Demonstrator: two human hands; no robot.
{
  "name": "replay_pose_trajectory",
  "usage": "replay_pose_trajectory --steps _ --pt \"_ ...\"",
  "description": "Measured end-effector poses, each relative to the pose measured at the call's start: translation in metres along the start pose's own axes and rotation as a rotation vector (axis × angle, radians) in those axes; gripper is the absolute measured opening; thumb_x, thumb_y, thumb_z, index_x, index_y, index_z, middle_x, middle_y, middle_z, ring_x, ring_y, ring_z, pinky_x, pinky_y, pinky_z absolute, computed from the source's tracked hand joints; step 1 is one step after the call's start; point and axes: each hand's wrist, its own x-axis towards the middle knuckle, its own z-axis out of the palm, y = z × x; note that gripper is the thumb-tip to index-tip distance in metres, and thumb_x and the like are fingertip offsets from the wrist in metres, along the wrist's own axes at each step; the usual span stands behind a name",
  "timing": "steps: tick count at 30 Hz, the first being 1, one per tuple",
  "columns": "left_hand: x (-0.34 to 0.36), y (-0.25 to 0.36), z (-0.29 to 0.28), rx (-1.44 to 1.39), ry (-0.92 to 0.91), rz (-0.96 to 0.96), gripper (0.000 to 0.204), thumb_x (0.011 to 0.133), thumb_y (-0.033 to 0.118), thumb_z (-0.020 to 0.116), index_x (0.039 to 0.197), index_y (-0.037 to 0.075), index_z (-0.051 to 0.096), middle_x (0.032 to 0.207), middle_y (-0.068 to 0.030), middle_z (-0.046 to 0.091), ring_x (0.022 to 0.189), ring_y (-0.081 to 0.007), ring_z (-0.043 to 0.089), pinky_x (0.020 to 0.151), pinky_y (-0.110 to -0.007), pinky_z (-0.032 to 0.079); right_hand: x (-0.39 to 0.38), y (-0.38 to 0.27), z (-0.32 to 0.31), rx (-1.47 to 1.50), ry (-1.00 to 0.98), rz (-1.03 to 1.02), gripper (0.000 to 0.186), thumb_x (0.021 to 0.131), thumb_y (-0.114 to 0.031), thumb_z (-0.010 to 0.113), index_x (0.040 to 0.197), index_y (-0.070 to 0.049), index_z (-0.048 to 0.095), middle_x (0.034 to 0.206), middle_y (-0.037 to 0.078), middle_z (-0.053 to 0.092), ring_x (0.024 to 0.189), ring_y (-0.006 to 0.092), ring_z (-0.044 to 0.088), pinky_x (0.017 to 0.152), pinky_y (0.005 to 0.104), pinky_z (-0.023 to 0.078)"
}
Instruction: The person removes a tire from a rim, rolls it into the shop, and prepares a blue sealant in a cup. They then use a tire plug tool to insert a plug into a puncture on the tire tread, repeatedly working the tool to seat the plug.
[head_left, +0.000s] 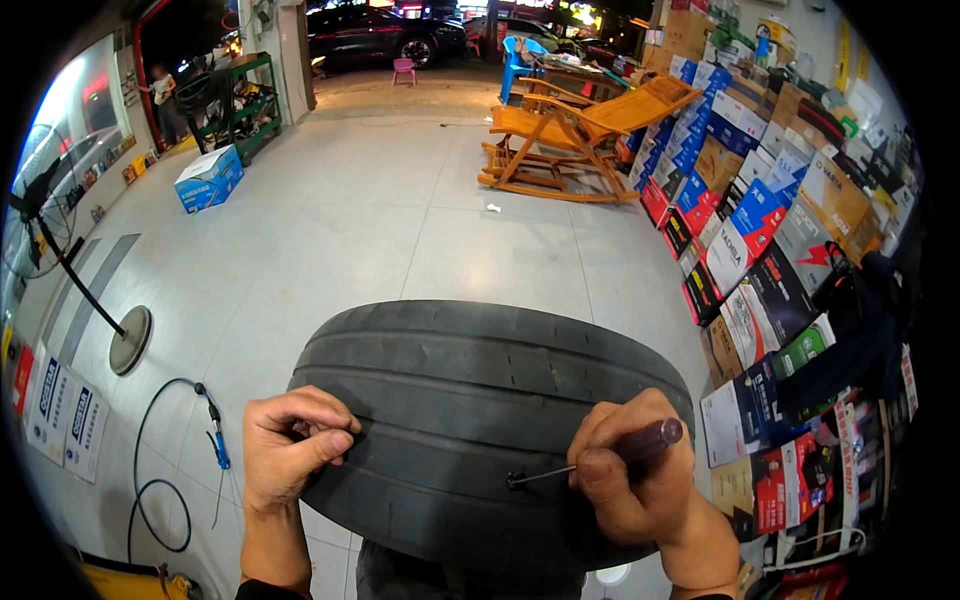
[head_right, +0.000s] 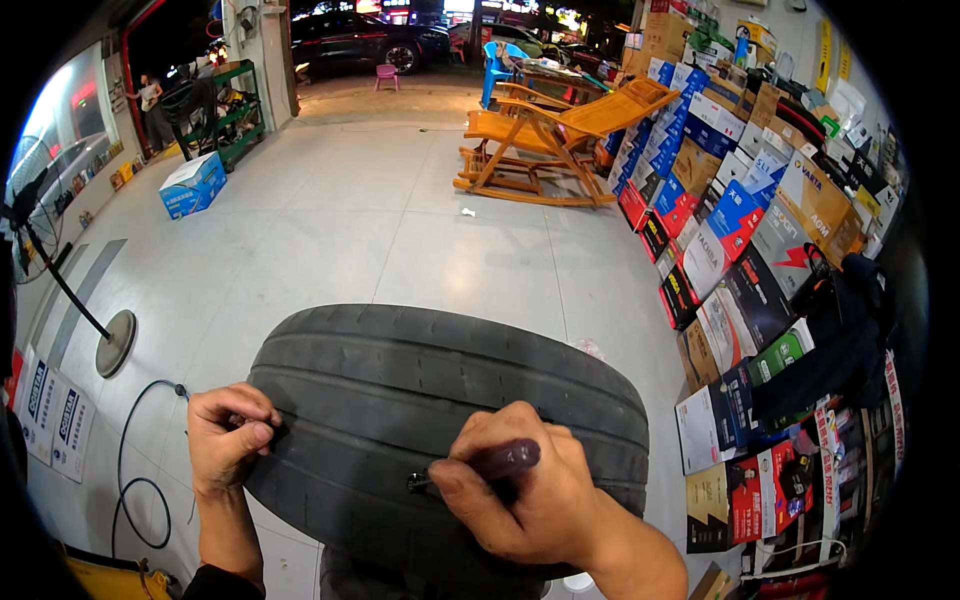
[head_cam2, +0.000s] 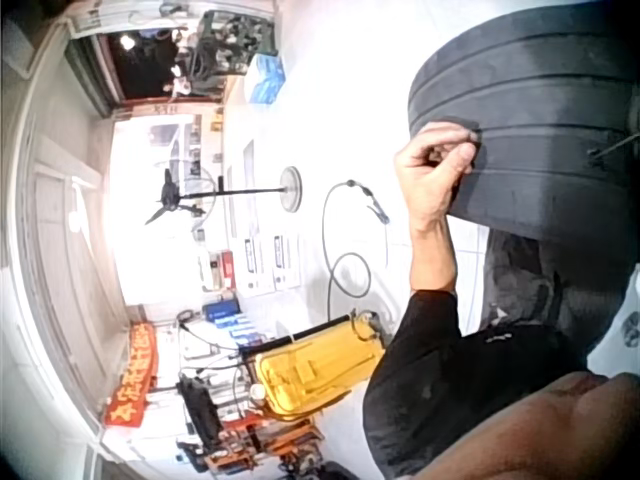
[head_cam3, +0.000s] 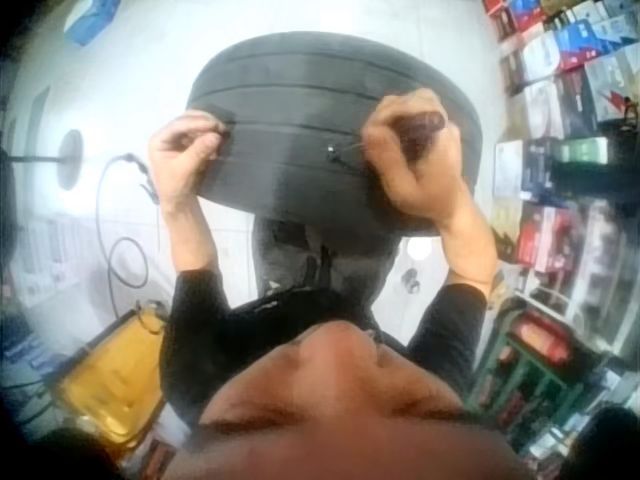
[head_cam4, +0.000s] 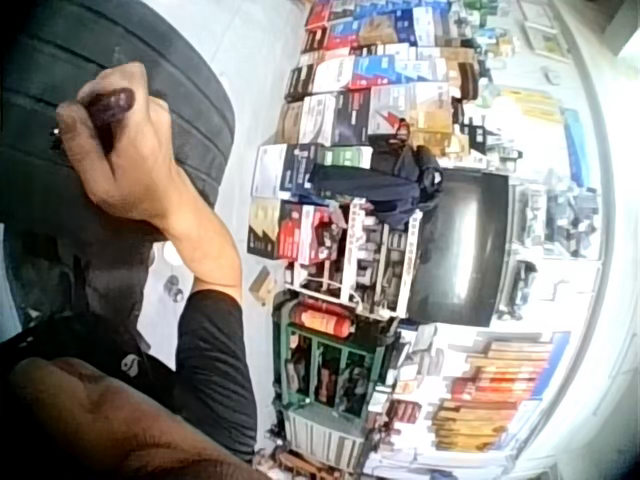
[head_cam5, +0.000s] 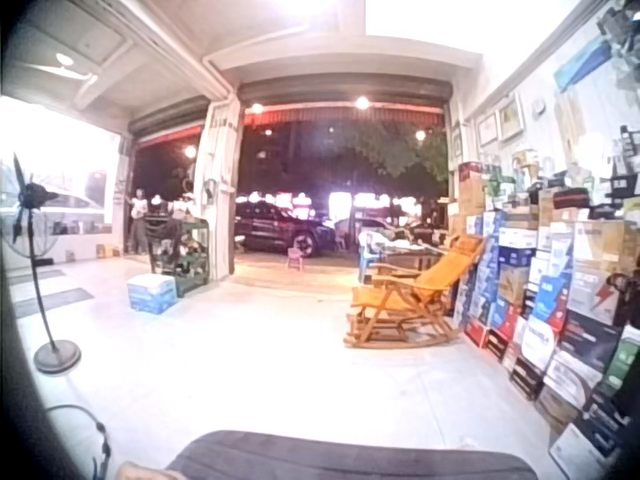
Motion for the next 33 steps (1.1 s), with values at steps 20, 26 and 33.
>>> replay_pose_trajectory --steps 20,26,33 --pt "-0.002 0.001 -0.002 0.019 0.036 -0.031 0.012 0.069 -0.006 0.071 0.079 -0.006 0.065 0.077 -0.0203 0.064 0.049 -0.0127 0.057 0.041 -0.017 0.042 0.007 -0.002 -0.004 0.171 -0.005 0.279 0.022 0.087 -0.016 0.058 0.088 -0.002 0.041 0.065 0.008 0.054 0.052 0.0092 0.049 0.046 0.0209 0.039" --pt "-0.003 -0.002 -0.005 -0.007 0.040 -0.020 0.011 0.072 -0.003 0.070 0.080 -0.006 0.064 0.077 -0.0204 0.064 0.049 -0.0130 0.057 0.038 -0.017 0.039 0.005 -0.003 -0.005 0.229 0.053 0.224 0.017 0.085 -0.007 0.061 0.088 -0.001 0.044 0.066 0.007 0.054 0.055 0.0108 0.052 0.048 0.0230 0.039" --pt "-0.003 -0.004 -0.007 -0.045 0.037 -0.012 0.012 0.075 0.000 0.069 0.081 -0.006 0.062 0.076 -0.0195 0.063 0.048 -0.0127 0.056 0.037 -0.017 0.038 0.005 -0.001 -0.005 0.150 0.009 0.229 0.019 0.086 -0.008 0.060 0.089 0.000 0.043 0.064 0.006 0.053 0.053 0.0100 0.050 0.047 0.0232 0.039"
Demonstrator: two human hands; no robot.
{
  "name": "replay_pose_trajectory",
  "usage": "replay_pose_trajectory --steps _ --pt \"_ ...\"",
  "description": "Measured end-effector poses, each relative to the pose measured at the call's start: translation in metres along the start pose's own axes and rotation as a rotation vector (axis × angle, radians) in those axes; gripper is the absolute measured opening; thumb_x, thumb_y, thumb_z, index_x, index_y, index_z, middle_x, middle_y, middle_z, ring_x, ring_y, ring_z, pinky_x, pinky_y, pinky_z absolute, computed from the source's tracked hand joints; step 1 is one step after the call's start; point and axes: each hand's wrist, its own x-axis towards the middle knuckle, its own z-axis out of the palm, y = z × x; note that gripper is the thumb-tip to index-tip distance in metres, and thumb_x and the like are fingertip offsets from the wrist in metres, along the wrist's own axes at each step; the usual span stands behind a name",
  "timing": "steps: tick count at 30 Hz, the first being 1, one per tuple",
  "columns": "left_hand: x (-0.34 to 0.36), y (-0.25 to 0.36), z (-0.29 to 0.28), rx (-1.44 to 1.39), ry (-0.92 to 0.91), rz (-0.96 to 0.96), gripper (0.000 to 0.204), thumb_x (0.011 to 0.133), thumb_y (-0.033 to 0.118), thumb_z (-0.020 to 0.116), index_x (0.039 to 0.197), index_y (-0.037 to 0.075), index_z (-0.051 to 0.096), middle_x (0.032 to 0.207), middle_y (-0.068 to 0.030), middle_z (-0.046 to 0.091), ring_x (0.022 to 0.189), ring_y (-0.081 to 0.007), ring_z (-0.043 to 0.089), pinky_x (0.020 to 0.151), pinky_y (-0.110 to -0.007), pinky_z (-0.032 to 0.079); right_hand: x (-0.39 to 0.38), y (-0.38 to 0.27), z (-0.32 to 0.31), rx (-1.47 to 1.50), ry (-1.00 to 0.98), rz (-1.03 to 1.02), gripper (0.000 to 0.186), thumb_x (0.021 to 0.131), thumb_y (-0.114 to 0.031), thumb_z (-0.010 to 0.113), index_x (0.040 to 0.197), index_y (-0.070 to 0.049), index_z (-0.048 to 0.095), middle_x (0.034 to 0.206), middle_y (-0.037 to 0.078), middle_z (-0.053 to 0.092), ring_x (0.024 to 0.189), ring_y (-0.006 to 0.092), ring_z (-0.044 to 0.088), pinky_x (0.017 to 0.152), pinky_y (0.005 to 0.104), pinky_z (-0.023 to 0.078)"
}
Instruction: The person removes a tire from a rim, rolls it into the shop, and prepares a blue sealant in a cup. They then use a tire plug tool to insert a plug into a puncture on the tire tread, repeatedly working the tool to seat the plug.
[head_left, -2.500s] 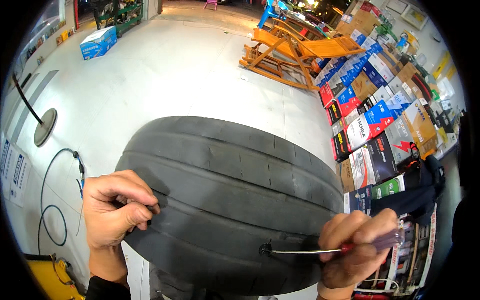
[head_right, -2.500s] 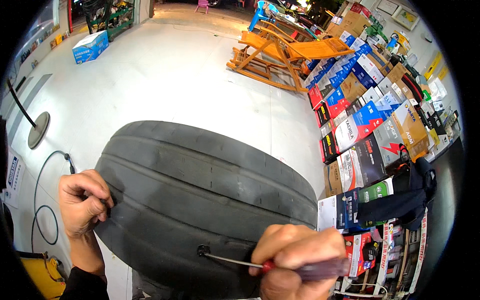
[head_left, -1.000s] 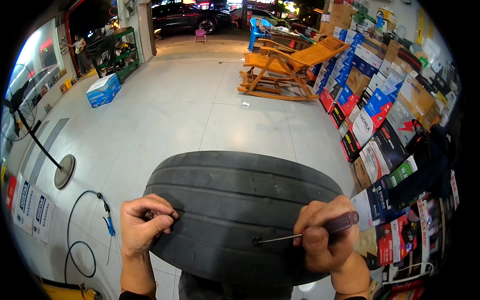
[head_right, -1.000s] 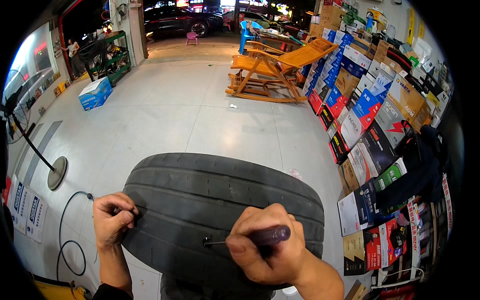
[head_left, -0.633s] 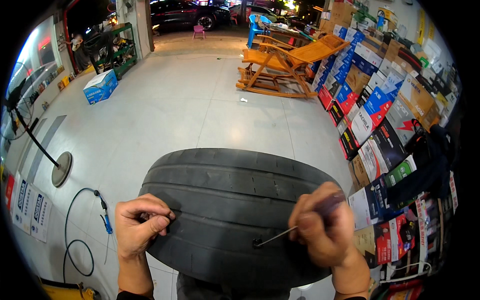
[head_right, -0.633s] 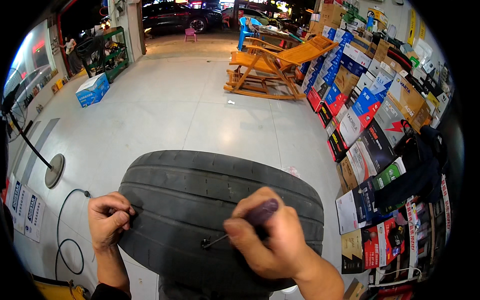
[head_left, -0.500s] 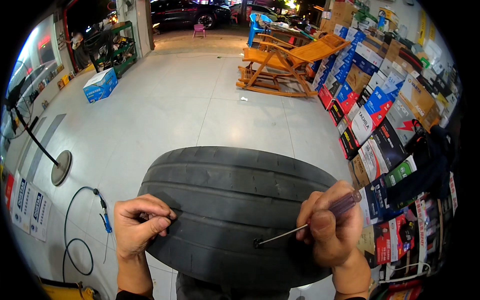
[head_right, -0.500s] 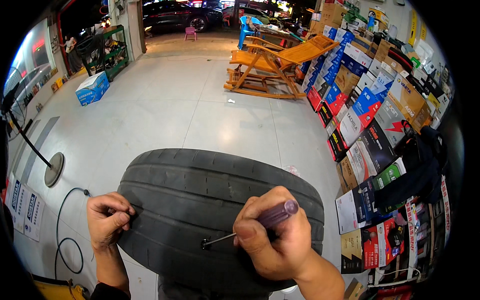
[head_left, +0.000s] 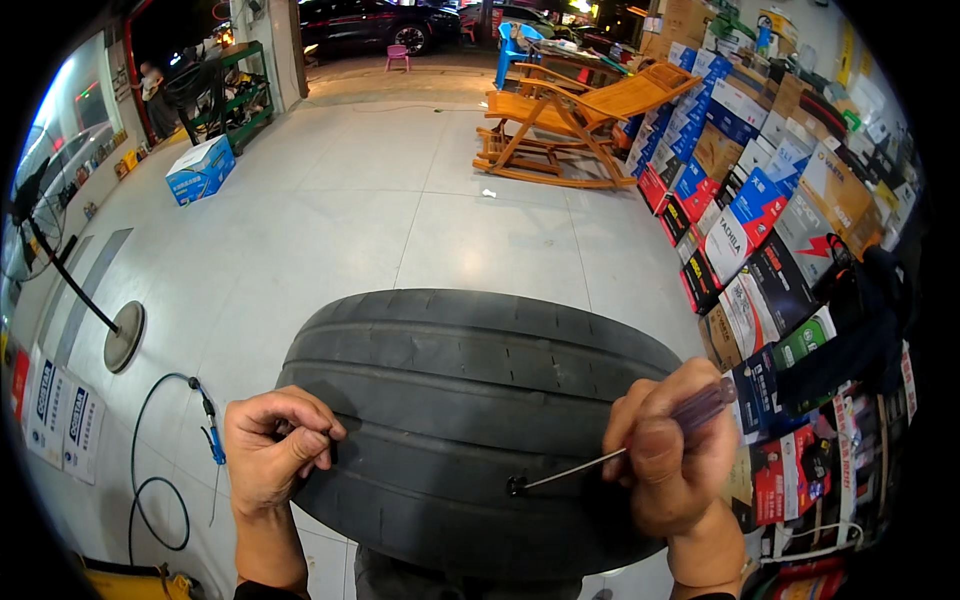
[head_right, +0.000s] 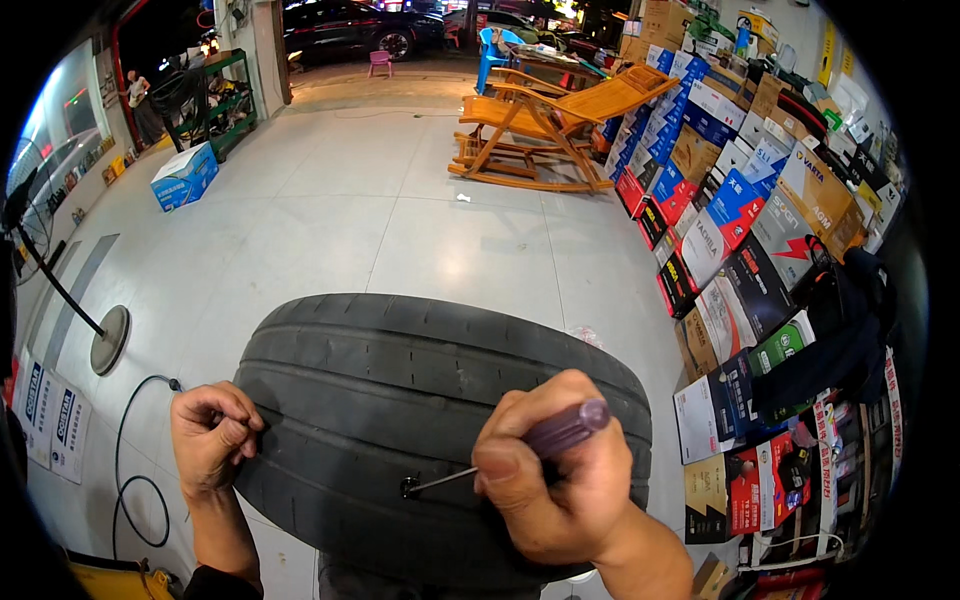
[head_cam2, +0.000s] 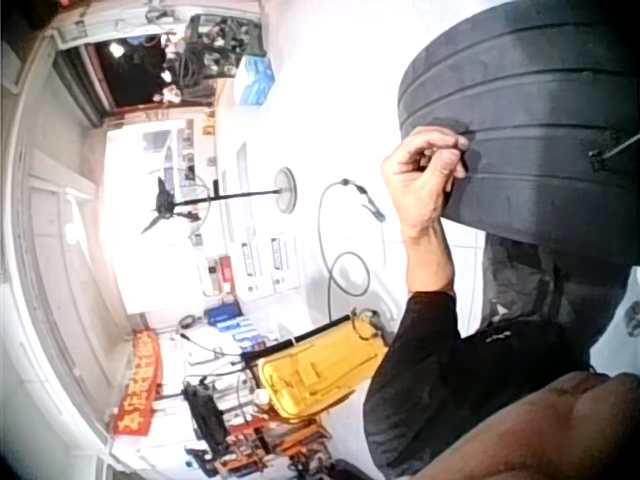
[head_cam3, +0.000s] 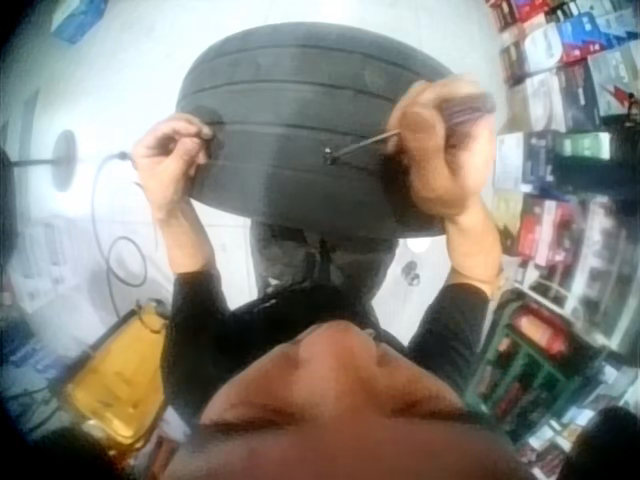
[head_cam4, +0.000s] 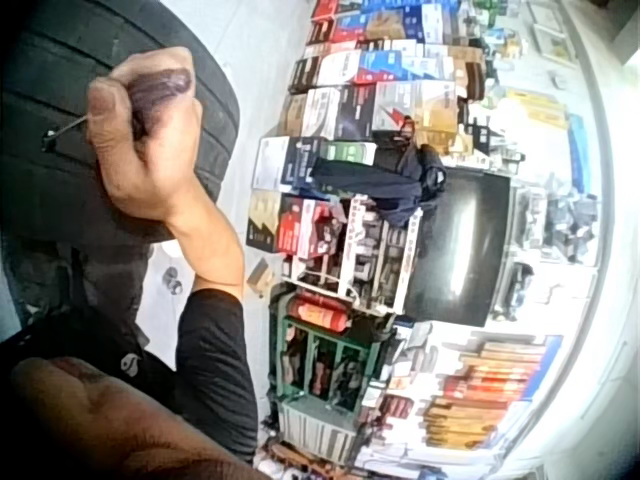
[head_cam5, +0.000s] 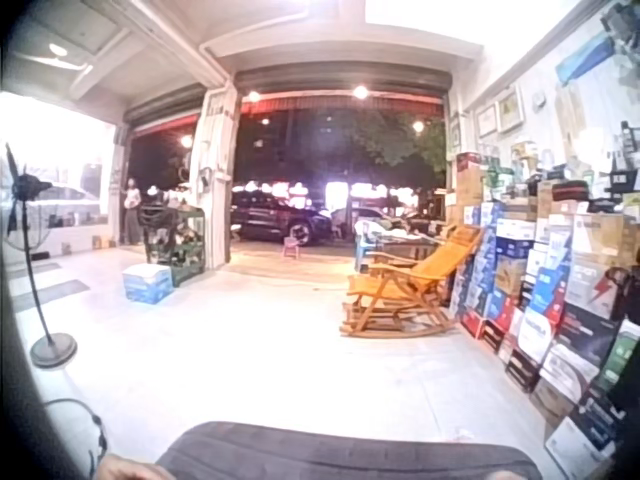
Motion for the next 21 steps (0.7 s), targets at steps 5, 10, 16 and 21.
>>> replay_pose_trajectory --steps 5,10,16,21 --pt "0.000 0.000 0.001 0.004 -0.002 -0.002 0.012 0.078 0.003 0.068 0.081 -0.007 0.061 0.073 -0.0176 0.062 0.048 -0.0124 0.055 0.037 -0.017 0.037 -0.001 -0.004 0.002 0.156 0.111 0.022 0.018 0.086 -0.010 0.060 0.087 -0.001 0.045 0.066 0.007 0.054 0.054 0.0095 0.050 0.048 0.0232 0.040" --pt "-0.001 0.003 0.003 0.057 0.011 0.005 0.015 0.080 0.007 0.068 0.081 -0.006 0.061 0.071 -0.0134 0.059 0.047 -0.0119 0.054 0.037 -0.017 0.037 -0.002 -0.009 0.002 0.065 0.082 0.109 0.016 0.083 -0.010 0.065 0.085 0.000 0.052 0.072 0.007 0.056 0.055 0.0111 0.053 0.050 0.0238 0.041" --pt "0.001 0.000 0.003 0.097 -0.024 0.060 0.016 0.079 0.010 0.069 0.082 -0.004 0.062 0.074 -0.0127 0.058 0.050 -0.0115 0.054 0.039 -0.017 0.036 -0.002 -0.006 0.001 0.209 0.120 0.047 0.018 0.086 -0.011 0.060 0.088 -0.001 0.046 0.068 0.006 0.054 0.054 0.0095 0.052 0.049 0.0226 0.041" --pt "0.001 0.000 0.004 0.100 -0.008 0.041 0.016 0.079 0.009 0.070 0.083 -0.004 0.062 0.075 -0.0132 0.058 0.052 -0.0115 0.055 0.039 -0.017 0.036 0.000 -0.008 0.004 0.224 0.143 0.047 0.016 0.086 -0.011 0.061 0.086 0.000 0.049 0.069 0.007 0.055 0.056 0.0098 0.053 0.051 0.0228 0.042"
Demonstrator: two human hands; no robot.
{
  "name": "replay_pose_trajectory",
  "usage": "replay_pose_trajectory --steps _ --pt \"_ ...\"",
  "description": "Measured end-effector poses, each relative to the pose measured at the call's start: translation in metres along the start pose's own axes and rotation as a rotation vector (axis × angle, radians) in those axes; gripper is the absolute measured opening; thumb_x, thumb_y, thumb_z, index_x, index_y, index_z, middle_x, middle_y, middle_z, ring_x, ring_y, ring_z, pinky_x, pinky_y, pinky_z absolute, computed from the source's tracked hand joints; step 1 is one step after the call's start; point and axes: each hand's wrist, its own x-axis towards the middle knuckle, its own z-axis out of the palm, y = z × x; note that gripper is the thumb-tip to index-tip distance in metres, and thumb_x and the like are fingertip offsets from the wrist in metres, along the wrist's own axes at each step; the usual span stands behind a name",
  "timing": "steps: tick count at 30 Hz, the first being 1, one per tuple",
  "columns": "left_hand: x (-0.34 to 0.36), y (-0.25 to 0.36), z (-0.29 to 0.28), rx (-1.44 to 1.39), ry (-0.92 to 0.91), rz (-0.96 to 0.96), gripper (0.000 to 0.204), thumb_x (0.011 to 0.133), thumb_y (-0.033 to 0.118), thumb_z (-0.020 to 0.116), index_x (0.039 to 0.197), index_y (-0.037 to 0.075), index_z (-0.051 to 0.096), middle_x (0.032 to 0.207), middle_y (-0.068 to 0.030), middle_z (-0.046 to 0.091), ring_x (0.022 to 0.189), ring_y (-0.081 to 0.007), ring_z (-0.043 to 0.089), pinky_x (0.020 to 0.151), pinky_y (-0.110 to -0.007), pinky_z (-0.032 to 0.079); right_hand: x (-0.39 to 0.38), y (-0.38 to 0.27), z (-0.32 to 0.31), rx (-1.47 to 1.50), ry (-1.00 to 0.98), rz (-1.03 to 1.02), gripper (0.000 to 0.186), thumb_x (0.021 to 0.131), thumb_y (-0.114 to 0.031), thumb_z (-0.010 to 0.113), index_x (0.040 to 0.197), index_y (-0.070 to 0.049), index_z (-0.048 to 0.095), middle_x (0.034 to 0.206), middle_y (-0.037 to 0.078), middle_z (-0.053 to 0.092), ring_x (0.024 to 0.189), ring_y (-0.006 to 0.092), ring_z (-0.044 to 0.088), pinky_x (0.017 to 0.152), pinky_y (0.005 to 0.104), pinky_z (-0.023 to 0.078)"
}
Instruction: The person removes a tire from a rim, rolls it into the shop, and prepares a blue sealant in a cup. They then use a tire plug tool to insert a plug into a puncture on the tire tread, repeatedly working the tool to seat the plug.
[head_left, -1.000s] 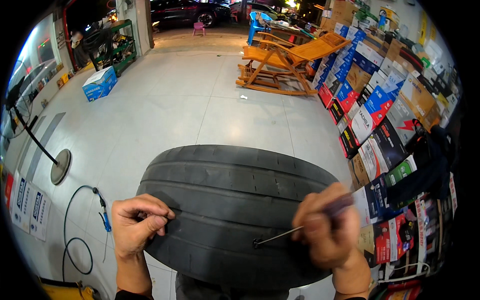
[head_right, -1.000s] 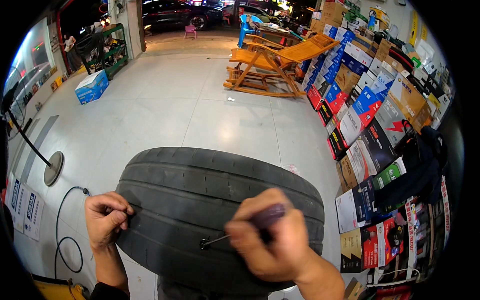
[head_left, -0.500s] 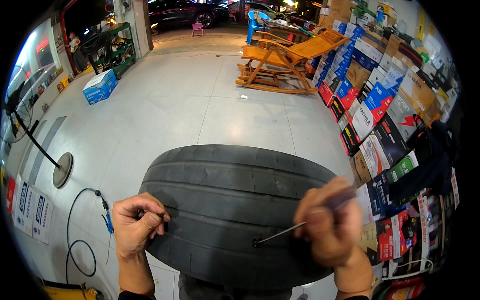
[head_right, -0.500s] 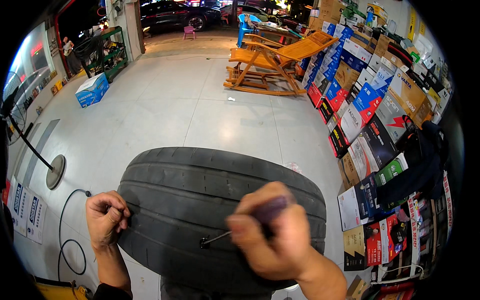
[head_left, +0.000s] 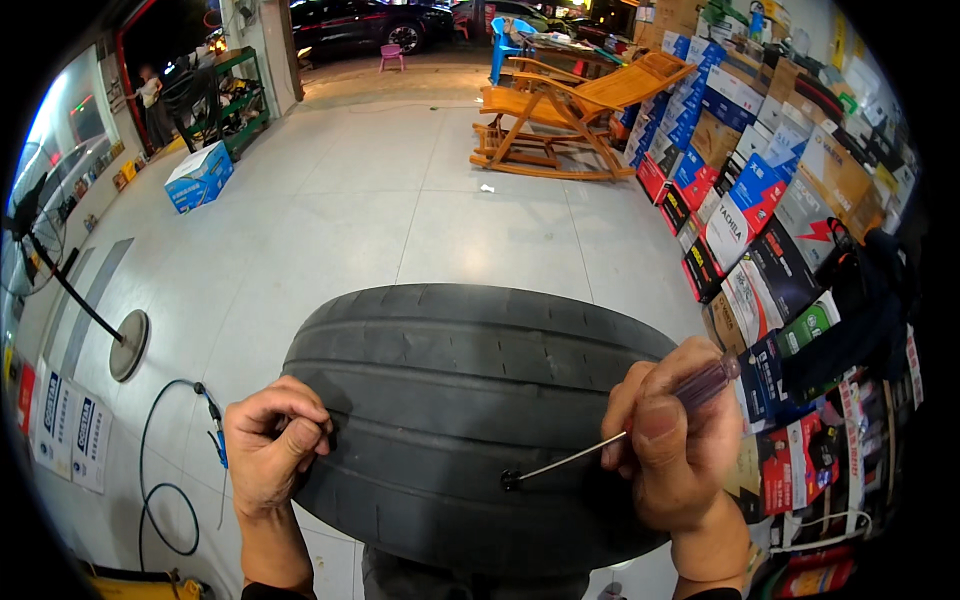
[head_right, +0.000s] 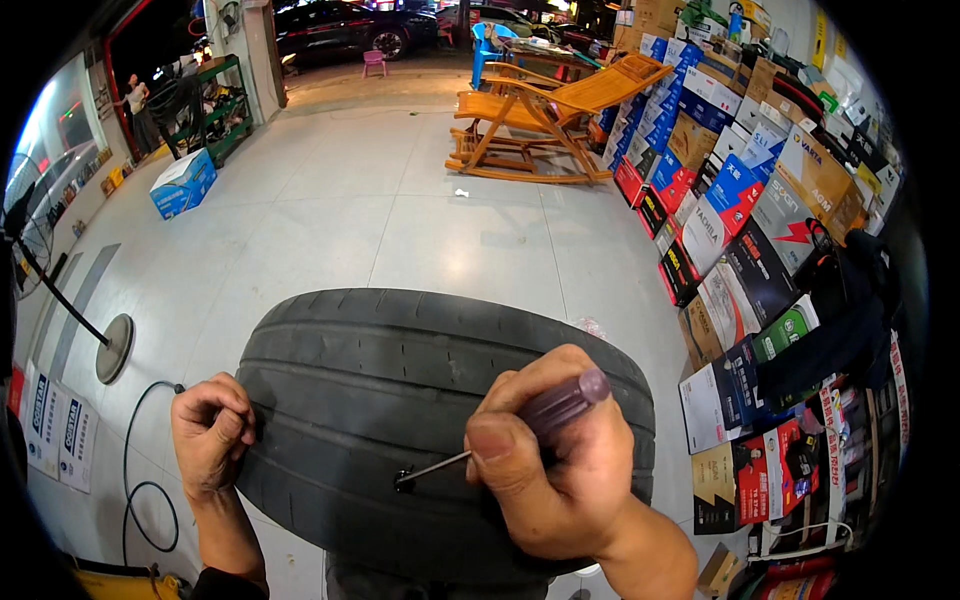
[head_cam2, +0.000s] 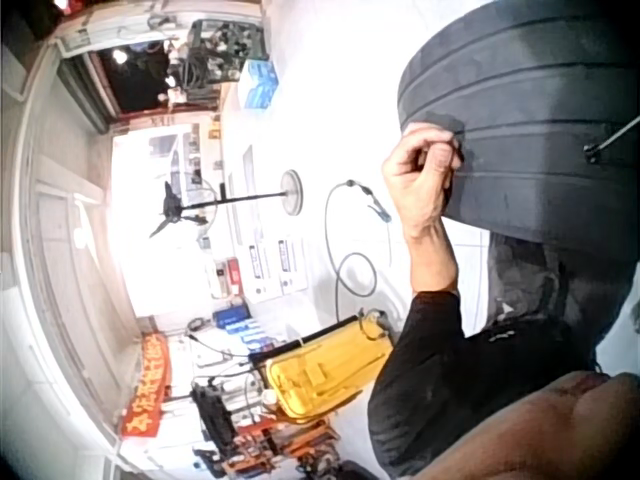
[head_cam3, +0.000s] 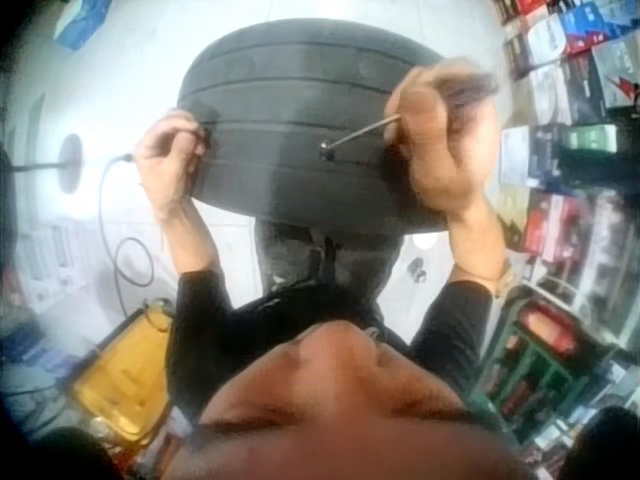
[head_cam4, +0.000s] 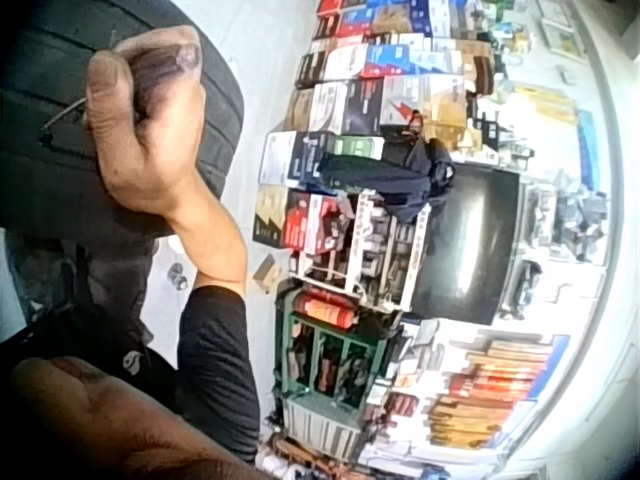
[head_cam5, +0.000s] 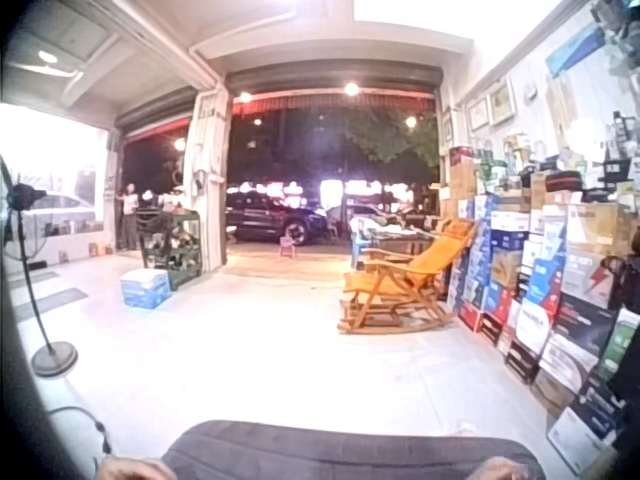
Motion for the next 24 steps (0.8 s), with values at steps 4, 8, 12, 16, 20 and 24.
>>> replay_pose_trajectory --steps 4,8,12,16,20,24 --pt "0.001 0.003 0.003 -0.003 0.002 0.001 0.015 0.079 0.008 0.070 0.084 -0.004 0.062 0.076 -0.0140 0.059 0.053 -0.0116 0.055 0.040 -0.017 0.036 0.002 -0.001 -0.003 -0.257 -0.091 0.047 0.017 0.086 -0.012 0.060 0.087 -0.001 0.048 0.072 0.006 0.055 0.056 0.0095 0.053 0.049 0.0216 0.041" --pt "0.001 0.002 0.002 0.017 -0.015 0.024 0.015 0.078 0.007 0.070 0.085 -0.004 0.063 0.076 -0.0144 0.059 0.053 -0.0116 0.055 0.041 -0.017 0.037 0.004 0.000 -0.002 -0.268 -0.129 0.138 0.016 0.088 -0.012 0.057 0.088 -0.001 0.045 0.068 0.007 0.051 0.051 0.0094 0.049 0.047 0.0213 0.041" --pt "0.001 0.002 0.002 0.017 -0.025 0.028 0.015 0.074 0.003 0.072 0.085 -0.004 0.063 0.076 -0.0161 0.060 0.052 -0.0120 0.056 0.043 -0.018 0.039 0.000 0.003 -0.001 -0.135 0.015 0.011 0.018 0.086 -0.009 0.058 0.089 -0.001 0.042 0.064 0.008 0.051 0.050 0.0091 0.046 0.045 0.0201 0.039" --pt "0.000 0.002 0.004 -0.042 0.003 0.049 0.016 0.066 -0.007 0.072 0.080 -0.004 0.065 0.074 -0.0169 0.061 0.052 -0.0140 0.058 0.048 -0.021 0.047 0.002 0.004 0.004 -0.016 0.052 -0.016 0.022 0.085 -0.013 0.060 0.090 -0.001 0.042 0.061 0.008 0.050 0.047 0.0109 0.046 0.043 0.0205 0.038" --pt "0.001 0.003 -0.001 -0.025 -0.014 0.050 0.017 0.063 -0.011 0.071 0.077 -0.003 0.065 0.073 -0.0168 0.061 0.053 -0.0152 0.059 0.049 -0.023 0.050 0.002 0.008 0.009 -0.054 0.042 -0.054 0.023 0.085 -0.014 0.060 0.091 -0.002 0.042 0.060 0.008 0.049 0.045 0.0116 0.046 0.040 0.0216 0.037" --pt "0.001 0.007 0.002 -0.024 0.012 0.015 0.017 0.061 -0.011 0.071 0.074 -0.003 0.065 0.071 -0.0163 0.062 0.053 -0.0153 0.060 0.048 -0.022 0.049 -0.002 0.012 0.011 -0.167 0.021 -0.052 0.025 0.083 -0.012 0.062 0.090 -0.001 0.041 0.058 0.007 0.048 0.046 0.0124 0.047 0.040 0.0227 0.038"
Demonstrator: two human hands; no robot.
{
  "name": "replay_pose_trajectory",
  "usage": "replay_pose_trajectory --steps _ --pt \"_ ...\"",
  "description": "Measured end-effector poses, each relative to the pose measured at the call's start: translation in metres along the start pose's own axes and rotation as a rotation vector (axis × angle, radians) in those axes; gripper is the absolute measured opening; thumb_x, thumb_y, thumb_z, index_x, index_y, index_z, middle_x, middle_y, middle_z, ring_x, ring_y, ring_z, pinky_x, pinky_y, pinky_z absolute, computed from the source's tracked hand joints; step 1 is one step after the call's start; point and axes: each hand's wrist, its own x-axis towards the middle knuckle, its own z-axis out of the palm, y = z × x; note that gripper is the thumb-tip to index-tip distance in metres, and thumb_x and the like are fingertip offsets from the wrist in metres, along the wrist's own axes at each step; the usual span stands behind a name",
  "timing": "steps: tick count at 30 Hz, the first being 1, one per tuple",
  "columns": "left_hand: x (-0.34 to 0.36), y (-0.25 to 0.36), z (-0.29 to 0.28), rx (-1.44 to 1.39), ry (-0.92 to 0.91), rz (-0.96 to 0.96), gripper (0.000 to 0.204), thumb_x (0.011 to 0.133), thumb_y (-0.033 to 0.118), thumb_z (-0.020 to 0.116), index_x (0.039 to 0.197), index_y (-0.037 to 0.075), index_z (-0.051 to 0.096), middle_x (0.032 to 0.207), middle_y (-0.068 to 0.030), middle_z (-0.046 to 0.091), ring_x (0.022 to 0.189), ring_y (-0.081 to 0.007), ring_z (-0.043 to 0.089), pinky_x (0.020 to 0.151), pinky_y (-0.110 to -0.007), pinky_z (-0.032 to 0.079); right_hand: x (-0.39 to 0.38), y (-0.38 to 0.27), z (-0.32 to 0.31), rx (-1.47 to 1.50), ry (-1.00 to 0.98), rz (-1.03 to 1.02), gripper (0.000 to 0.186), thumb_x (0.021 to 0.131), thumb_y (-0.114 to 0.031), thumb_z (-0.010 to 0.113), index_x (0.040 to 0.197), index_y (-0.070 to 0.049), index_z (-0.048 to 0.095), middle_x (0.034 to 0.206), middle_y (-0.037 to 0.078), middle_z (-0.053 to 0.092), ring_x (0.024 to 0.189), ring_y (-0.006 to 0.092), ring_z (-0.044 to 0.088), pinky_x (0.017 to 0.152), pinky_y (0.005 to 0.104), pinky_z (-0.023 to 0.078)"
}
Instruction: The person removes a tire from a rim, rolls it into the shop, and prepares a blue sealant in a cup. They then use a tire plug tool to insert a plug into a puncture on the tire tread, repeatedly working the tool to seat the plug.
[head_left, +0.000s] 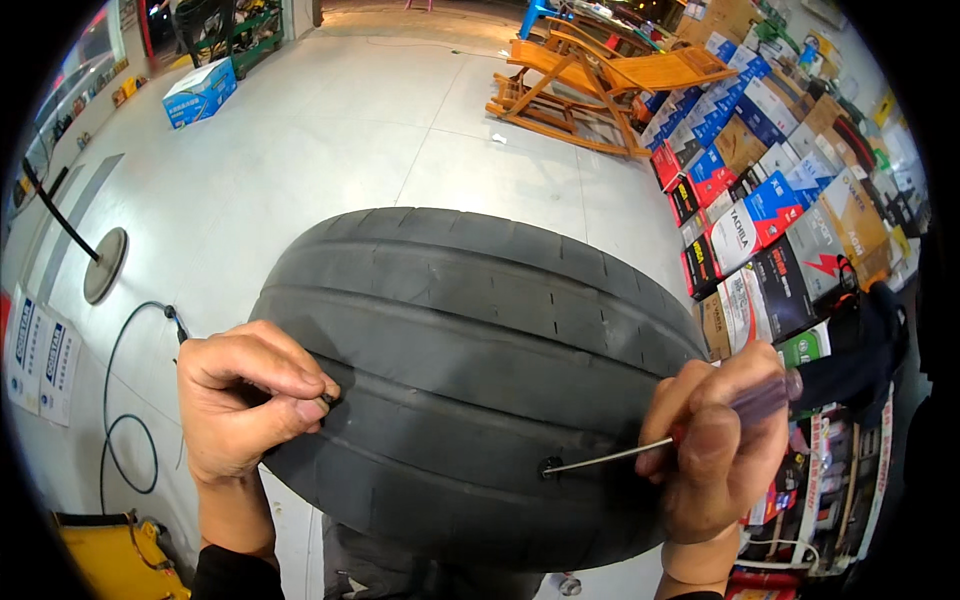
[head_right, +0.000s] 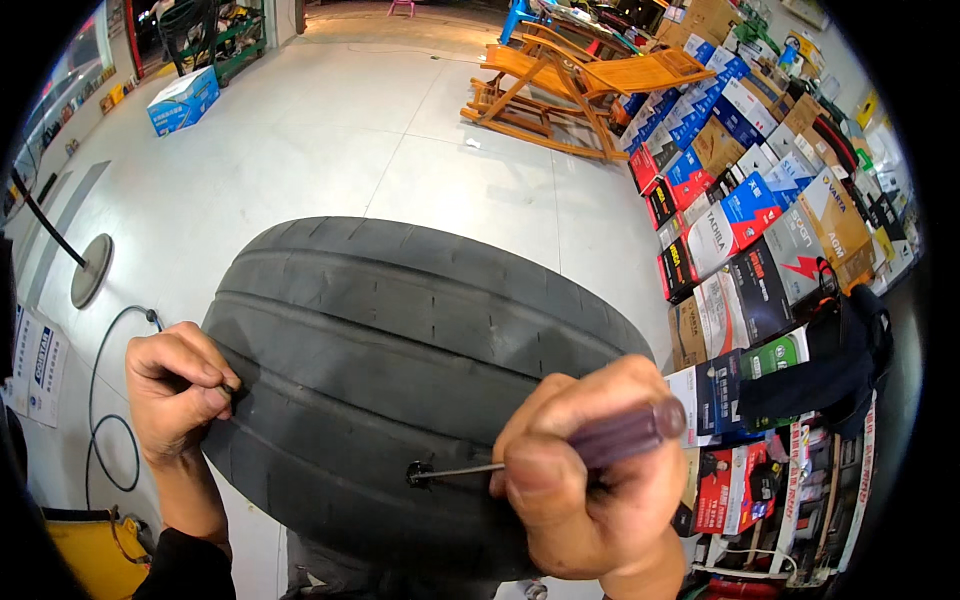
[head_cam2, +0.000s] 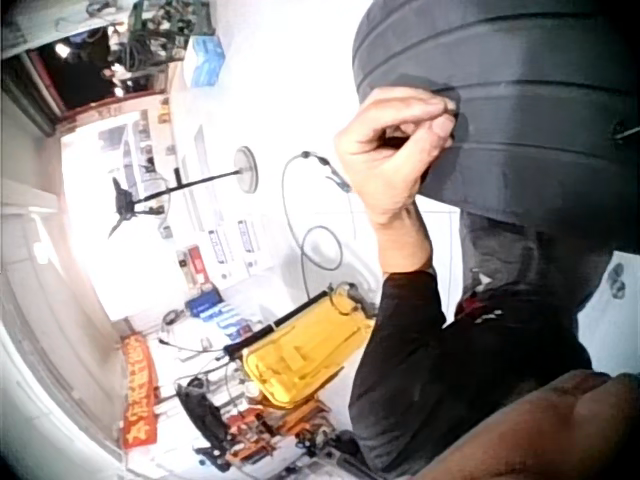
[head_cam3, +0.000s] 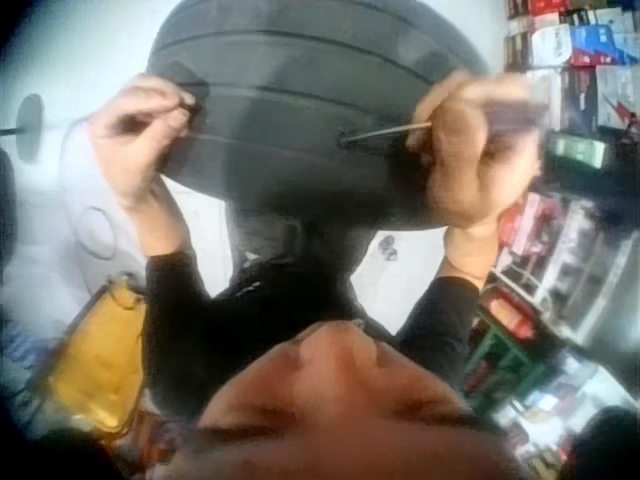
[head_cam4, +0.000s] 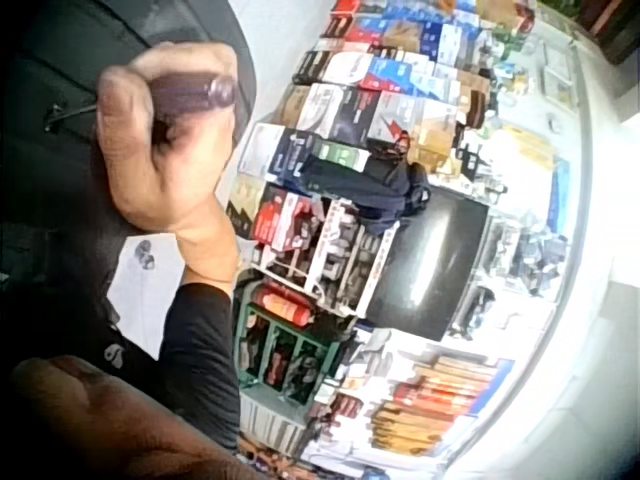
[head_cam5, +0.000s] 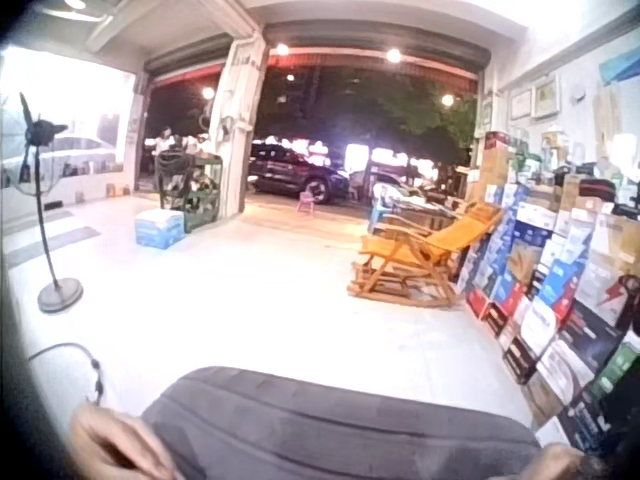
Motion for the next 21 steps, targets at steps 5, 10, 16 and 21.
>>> replay_pose_trajectory --steps 5,10,16,21 --pt "0.002 -0.001 0.003 -0.009 0.001 -0.025 0.017 0.059 -0.012 0.071 0.071 -0.001 0.065 0.070 -0.0155 0.063 0.057 -0.0162 0.062 0.049 -0.022 0.049 0.001 -0.006 0.019 -0.202 0.153 -0.067 0.041 0.085 -0.040 0.062 0.082 -0.009 0.035 0.050 0.004 0.041 0.035 0.0091 0.034 0.033 0.0196 0.027" --pt "0.003 0.000 -0.003 0.020 -0.013 -0.007 0.018 0.058 -0.012 0.072 0.071 0.000 0.066 0.071 -0.0143 0.064 0.062 -0.0169 0.063 0.053 -0.024 0.048 -0.001 -0.001 0.021 -0.281 0.024 -0.119 0.036 0.089 -0.039 0.057 0.083 -0.011 0.034 0.050 0.005 0.039 0.034 0.0098 0.032 0.032 0.0205 0.024" --pt "0.004 -0.002 -0.003 0.031 -0.027 0.027 0.018 0.057 -0.011 0.073 0.069 0.000 0.065 0.069 -0.0135 0.064 0.062 -0.0164 0.063 0.054 -0.023 0.047 0.000 -0.008 0.021 -0.254 0.044 -0.131 0.032 0.090 -0.036 0.055 0.084 -0.010 0.037 0.050 0.005 0.041 0.034 0.0094 0.034 0.031 0.0207 0.024" --pt "0.003 -0.002 -0.006 0.051 -0.028 0.039 0.017 0.058 -0.010 0.073 0.069 0.000 0.066 0.070 -0.0142 0.065 0.061 -0.0155 0.062 0.053 -0.022 0.047 0.001 -0.004 0.023 -0.222 0.075 -0.155 0.036 0.088 -0.037 0.058 0.082 -0.010 0.034 0.051 0.005 0.041 0.034 0.0093 0.033 0.032 0.0209 0.026"
